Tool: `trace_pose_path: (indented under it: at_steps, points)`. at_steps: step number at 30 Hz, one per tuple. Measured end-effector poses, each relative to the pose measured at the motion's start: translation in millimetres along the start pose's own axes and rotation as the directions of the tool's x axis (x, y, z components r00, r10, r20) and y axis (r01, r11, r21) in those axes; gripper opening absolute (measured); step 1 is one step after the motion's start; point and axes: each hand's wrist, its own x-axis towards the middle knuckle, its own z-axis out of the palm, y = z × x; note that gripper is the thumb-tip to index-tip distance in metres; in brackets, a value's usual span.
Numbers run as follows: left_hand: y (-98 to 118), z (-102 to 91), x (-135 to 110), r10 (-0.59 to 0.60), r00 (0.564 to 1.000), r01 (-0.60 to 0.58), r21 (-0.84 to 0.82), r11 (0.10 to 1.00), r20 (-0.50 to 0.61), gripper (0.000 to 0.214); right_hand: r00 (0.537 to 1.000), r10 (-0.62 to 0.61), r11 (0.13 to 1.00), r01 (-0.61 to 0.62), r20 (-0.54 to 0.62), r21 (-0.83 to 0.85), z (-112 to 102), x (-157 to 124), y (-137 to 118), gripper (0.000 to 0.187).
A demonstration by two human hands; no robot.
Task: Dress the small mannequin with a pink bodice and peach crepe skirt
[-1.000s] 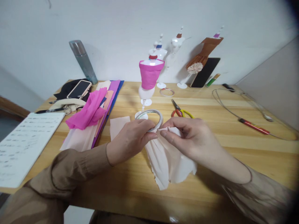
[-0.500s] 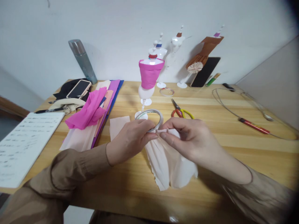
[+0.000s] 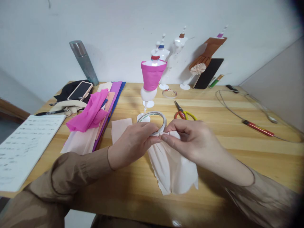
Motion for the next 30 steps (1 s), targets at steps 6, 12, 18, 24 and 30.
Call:
trace_pose_path:
  at_steps: [6, 12, 18, 24, 30]
  points:
    - [-0.9, 0.1, -1.1, 0.004, 1.000, -0.004, 0.013, 1.000, 0.025, 0.014, 1.000, 0.013, 1.000, -0.013, -0.002, 0.009, 1.7, -1.6, 2.7, 0.019]
    - [-2.3, -0.1, -0.3, 0.006, 0.999, -0.007, 0.045, 0.999, 0.038, 0.014, 1.000, 0.002, 1.000, -0.002, 0.016, -0.019, -1.0, -2.9, 1.3, 0.020]
    - [-1.8, -0.5, -0.7, 0.010, 0.998, -0.012, 0.054, 0.998, 0.055, 0.013, 1.000, -0.018, 0.997, 0.018, -0.001, -0.072, -2.3, -1.3, -3.2, 0.020]
    - [-0.4, -1.1, -0.8, -0.011, 0.996, 0.004, 0.076, 0.997, 0.087, 0.016, 0.999, -0.043, 0.991, 0.040, -0.023, -0.130, -0.7, -0.6, -1.8, 0.022]
    - [-1.5, -0.4, -1.6, 0.018, 0.996, -0.026, 0.084, 0.996, 0.091, 0.015, 0.999, -0.036, 0.988, 0.035, -0.006, -0.151, 0.1, -0.8, -1.5, 0.019]
